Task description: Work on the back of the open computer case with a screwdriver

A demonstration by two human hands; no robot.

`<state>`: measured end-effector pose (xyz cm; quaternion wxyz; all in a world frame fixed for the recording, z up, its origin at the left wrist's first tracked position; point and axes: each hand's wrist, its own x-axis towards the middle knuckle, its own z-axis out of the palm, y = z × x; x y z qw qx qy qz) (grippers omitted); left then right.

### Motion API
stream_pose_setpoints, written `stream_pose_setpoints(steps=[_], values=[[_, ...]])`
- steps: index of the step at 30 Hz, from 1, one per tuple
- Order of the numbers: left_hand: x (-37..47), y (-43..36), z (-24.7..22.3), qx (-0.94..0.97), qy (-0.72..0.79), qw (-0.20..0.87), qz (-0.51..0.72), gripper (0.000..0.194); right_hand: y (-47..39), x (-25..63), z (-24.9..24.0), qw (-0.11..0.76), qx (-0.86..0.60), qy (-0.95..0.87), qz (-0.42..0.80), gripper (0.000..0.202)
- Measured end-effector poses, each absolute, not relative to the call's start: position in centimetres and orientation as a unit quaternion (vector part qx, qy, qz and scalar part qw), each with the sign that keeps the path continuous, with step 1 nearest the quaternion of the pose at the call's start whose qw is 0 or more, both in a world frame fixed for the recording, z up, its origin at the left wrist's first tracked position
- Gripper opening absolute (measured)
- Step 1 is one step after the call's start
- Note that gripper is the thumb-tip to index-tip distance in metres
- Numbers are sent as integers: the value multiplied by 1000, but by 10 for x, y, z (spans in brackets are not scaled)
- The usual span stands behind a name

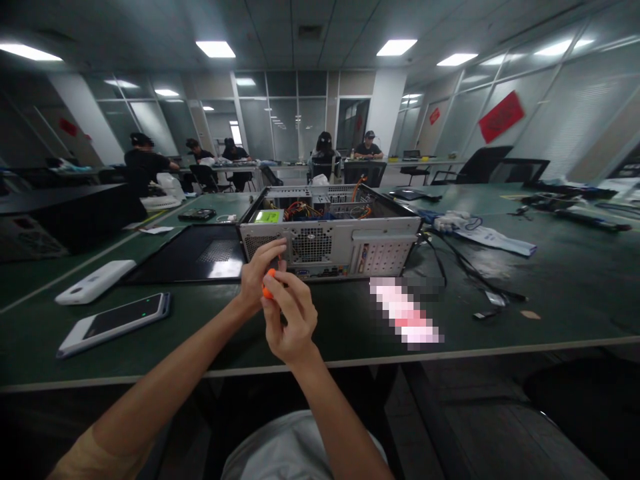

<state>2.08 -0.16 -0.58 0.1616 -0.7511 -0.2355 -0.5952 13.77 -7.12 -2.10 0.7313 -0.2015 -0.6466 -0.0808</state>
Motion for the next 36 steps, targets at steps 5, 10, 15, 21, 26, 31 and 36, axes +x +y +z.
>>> stream_pose_setpoints(steps=[5,10,15,21,26,31,36], values=[[19,2,-4,-743,-235,216,-588,40,-70,135,-27,719,-188,-668,-44,46],[15,0,-2,-757,-238,248,-556,40,-71,135,-30,717,-183,-673,-7,47],[12,-1,-1,-757,-242,256,-550,36,-70,139,-26,714,-177,-678,-8,39],[15,1,-2,-755,-236,234,-565,31,-66,139,-28,742,-224,-631,-19,31],[15,2,-4,-760,-245,256,-545,41,-69,136,-29,751,-203,-628,22,34],[13,3,-6,-769,-257,253,-528,41,-73,137,-23,718,-204,-661,-70,25],[13,3,-4,-776,-235,251,-528,41,-72,137,-26,725,-195,-659,-50,37]])
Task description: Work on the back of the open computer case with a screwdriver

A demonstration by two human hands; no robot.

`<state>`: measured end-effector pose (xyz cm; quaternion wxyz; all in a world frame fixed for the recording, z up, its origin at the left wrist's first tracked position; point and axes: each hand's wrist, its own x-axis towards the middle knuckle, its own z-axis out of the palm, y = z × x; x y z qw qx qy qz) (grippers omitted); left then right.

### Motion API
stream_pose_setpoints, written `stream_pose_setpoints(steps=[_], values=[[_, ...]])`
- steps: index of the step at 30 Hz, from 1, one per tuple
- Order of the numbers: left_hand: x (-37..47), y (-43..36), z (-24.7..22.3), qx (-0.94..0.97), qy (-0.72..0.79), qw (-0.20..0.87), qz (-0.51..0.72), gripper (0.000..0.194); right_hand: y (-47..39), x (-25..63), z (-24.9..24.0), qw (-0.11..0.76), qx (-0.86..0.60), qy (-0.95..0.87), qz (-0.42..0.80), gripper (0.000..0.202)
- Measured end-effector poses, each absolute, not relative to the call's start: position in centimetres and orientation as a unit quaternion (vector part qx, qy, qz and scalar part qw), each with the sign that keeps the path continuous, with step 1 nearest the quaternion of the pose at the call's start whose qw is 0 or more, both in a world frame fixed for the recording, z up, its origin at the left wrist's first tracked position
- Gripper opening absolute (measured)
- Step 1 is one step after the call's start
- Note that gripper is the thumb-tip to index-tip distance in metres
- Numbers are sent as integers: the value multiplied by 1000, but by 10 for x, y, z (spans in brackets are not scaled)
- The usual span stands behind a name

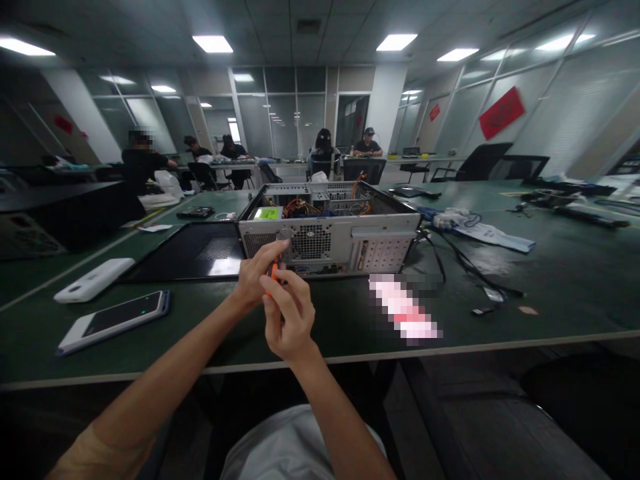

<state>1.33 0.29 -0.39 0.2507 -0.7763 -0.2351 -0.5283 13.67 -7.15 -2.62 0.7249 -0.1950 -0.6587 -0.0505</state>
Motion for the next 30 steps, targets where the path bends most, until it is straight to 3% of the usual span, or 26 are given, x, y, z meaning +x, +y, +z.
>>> stream_pose_setpoints(steps=[5,11,16,18,22,27,30], values=[[13,4,-3,-772,-235,248,-536,44,-70,138,-35,722,-203,-662,3,44],[9,4,-2,-784,-249,256,-507,37,-71,141,-30,741,-221,-634,-7,26],[10,7,-4,-772,-252,253,-526,31,-67,137,-30,779,-210,-587,67,42],[9,9,-5,-771,-250,249,-530,31,-68,137,-29,774,-213,-590,86,36],[5,10,-6,-780,-264,232,-518,36,-70,140,-27,742,-236,-628,19,22],[2,6,-2,-794,-248,216,-511,43,-70,138,-30,740,-203,-640,25,38],[3,6,-1,-798,-226,231,-508,45,-72,137,-28,718,-195,-668,10,36]])
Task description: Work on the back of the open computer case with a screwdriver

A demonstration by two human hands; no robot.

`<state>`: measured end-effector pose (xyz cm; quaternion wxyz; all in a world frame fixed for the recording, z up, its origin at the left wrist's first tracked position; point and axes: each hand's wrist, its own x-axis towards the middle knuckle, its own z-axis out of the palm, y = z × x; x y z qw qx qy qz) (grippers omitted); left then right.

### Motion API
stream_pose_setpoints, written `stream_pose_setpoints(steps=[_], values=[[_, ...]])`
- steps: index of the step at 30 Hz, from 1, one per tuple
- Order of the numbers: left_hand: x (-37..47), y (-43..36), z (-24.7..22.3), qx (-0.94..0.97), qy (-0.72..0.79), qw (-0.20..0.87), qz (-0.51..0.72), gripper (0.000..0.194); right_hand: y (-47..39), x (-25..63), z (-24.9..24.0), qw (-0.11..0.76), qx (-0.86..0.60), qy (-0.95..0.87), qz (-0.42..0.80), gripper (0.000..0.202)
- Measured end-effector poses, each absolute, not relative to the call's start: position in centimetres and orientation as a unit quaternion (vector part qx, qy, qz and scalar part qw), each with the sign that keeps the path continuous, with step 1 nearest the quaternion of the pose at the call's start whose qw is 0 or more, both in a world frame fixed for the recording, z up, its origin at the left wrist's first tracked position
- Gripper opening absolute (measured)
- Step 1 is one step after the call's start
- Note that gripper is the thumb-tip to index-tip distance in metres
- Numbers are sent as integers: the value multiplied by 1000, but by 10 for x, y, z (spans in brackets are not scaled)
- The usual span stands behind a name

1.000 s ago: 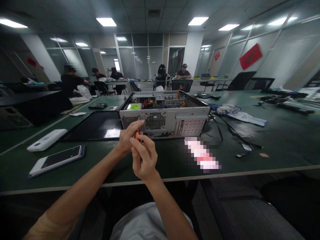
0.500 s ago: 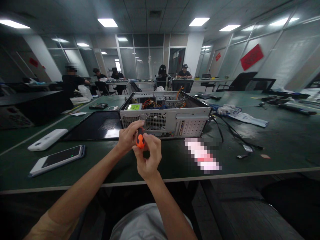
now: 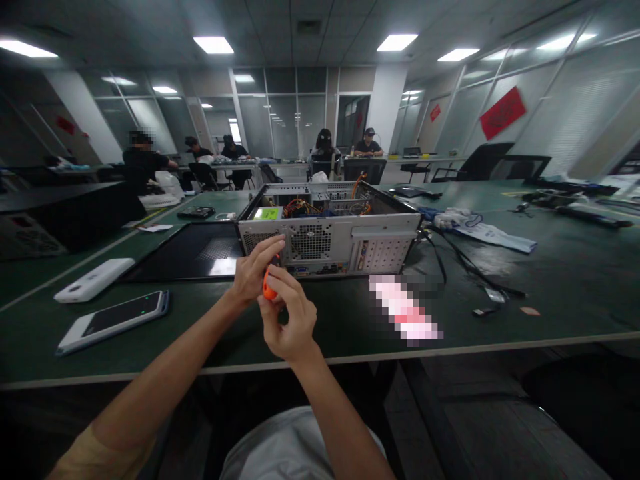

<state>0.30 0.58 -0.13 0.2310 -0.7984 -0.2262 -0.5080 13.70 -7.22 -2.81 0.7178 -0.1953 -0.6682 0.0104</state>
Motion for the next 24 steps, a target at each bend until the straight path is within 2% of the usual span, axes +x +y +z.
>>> stream_pose_setpoints(steps=[5,10,16,20,24], values=[[8,4,-2,-784,-235,241,-523,37,-75,139,-22,687,-200,-698,-12,34],[12,0,-2,-788,-247,192,-530,32,-71,141,-21,725,-222,-652,1,19],[15,5,-5,-778,-252,190,-543,29,-67,132,-29,790,-204,-567,119,55],[13,3,-3,-783,-238,208,-536,33,-68,132,-28,790,-228,-556,124,37],[13,2,-1,-781,-235,216,-537,34,-70,137,-25,771,-258,-576,82,30]])
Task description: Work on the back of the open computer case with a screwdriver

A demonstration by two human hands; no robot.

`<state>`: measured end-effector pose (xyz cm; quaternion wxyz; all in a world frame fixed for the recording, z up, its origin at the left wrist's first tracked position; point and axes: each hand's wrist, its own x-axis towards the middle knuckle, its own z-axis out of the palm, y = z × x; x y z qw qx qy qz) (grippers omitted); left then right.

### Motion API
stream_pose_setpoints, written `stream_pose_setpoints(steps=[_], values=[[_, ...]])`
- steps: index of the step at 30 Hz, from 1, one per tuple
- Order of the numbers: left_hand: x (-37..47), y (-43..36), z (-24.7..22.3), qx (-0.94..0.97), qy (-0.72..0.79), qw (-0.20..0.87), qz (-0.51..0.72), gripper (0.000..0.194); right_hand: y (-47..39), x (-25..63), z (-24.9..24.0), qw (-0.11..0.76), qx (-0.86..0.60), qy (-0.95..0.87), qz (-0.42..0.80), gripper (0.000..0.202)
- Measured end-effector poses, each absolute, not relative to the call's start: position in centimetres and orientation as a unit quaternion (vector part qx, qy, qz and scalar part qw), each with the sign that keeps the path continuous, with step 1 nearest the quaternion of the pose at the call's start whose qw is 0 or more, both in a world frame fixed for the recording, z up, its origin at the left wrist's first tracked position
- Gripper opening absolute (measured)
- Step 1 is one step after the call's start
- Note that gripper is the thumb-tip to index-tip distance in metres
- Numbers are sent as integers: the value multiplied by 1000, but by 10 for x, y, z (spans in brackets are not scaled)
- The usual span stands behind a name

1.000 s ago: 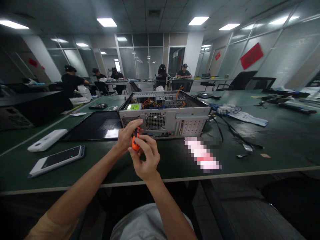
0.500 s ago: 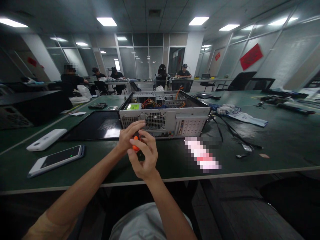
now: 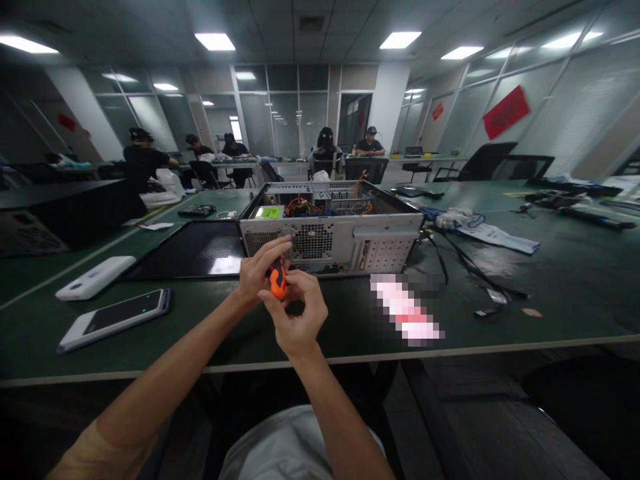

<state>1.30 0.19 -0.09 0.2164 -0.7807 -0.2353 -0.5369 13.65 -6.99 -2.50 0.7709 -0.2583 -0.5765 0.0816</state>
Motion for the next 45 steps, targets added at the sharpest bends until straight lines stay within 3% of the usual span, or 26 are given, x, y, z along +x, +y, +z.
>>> stream_pose_setpoints(steps=[5,9,20,26,32,38,45], values=[[13,5,-1,-761,-242,203,-567,22,-73,139,-21,731,-230,-642,1,29],[13,5,-1,-760,-261,206,-559,25,-75,138,-21,704,-239,-667,-49,32],[13,6,-3,-754,-232,216,-576,24,-69,137,-32,698,-276,-660,36,41],[12,9,-3,-745,-196,200,-605,19,-66,133,-34,762,-228,-600,84,51],[10,7,1,-745,-212,245,-583,24,-70,137,-29,749,-247,-610,76,27],[11,4,3,-746,-193,271,-577,23,-75,141,-21,702,-232,-673,-12,31],[13,4,2,-745,-221,264,-571,18,-72,139,-25,709,-236,-664,23,33]])
